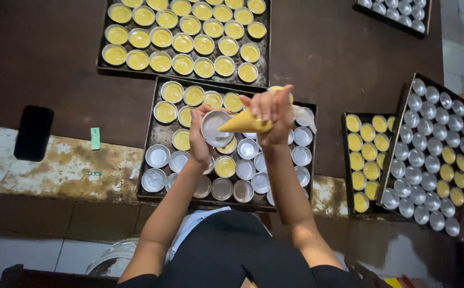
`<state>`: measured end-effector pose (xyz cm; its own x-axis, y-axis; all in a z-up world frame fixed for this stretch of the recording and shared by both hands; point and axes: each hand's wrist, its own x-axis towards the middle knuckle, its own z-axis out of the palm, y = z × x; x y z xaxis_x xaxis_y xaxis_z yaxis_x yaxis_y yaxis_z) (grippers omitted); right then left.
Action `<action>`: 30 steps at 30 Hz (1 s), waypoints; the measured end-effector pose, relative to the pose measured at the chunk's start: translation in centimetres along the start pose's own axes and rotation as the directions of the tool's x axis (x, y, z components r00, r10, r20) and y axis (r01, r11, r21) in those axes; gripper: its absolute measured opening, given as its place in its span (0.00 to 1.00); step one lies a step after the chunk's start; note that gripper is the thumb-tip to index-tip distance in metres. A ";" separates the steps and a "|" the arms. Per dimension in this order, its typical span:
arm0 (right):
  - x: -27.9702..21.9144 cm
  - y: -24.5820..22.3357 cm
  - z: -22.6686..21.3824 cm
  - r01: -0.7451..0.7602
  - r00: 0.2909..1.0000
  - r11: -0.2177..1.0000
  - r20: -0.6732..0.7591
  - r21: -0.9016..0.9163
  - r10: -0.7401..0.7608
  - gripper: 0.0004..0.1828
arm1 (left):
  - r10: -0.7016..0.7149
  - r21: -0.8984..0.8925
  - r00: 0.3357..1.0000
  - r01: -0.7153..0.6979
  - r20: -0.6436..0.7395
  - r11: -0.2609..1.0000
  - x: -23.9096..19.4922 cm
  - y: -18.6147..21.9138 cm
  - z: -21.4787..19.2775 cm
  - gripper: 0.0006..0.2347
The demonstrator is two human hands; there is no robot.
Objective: The person fills small metal tart molds with a yellow custard using a piping bag, while another person places empty molds onto trays on a large work table.
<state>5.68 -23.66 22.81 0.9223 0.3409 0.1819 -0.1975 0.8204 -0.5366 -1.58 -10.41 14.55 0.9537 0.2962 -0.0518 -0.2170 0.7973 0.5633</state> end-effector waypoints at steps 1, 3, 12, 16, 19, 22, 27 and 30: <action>-0.3 0.2 0.6 0.023 0.998 0.990 0.057 -0.138 -0.016 0.34 | 0.045 0.058 0.999 -0.046 0.006 0.997 -0.1 -0.2 0.3 0.22; -0.6 1.2 0.6 0.050 0.994 0.960 0.111 -0.277 -0.019 0.34 | 0.087 0.112 0.996 -0.087 0.011 0.990 -0.3 -0.7 0.5 0.22; -1.2 2.1 2.6 0.149 0.975 0.891 0.211 -0.429 -0.062 0.31 | 0.156 0.227 0.987 -0.144 -0.037 0.963 -1.2 -0.6 1.3 0.21; -0.9 2.7 0.8 0.215 0.973 0.834 0.184 -0.508 -0.140 0.33 | 0.147 0.241 0.988 -0.133 -0.043 0.961 -1.4 -0.7 1.7 0.21; -1.7 2.9 0.6 0.198 0.974 0.860 0.193 -0.471 -0.118 0.33 | 0.132 0.246 0.989 -0.113 -0.063 0.963 -1.6 -0.8 1.8 0.21; -1.1 2.3 0.6 0.202 0.968 0.874 0.224 -0.441 -0.110 0.32 | 0.135 0.227 0.989 -0.118 -0.060 0.967 -1.4 -0.5 1.4 0.21; -0.5 3.0 1.2 0.375 0.924 0.784 0.269 -0.494 -0.272 0.32 | 0.114 0.243 0.992 -0.097 -0.057 0.965 -1.9 -1.4 1.8 0.21; -2.2 2.6 1.1 0.167 0.955 0.927 0.289 -0.335 -0.068 0.32 | 0.128 0.209 0.989 -0.110 -0.078 0.972 -1.5 -1.3 0.9 0.22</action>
<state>2.76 -21.81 21.92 0.7983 0.4026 0.4479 0.0820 0.6641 -0.7431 -2.50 -12.40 14.61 0.8987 0.4364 -0.0432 -0.2723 0.6326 0.7251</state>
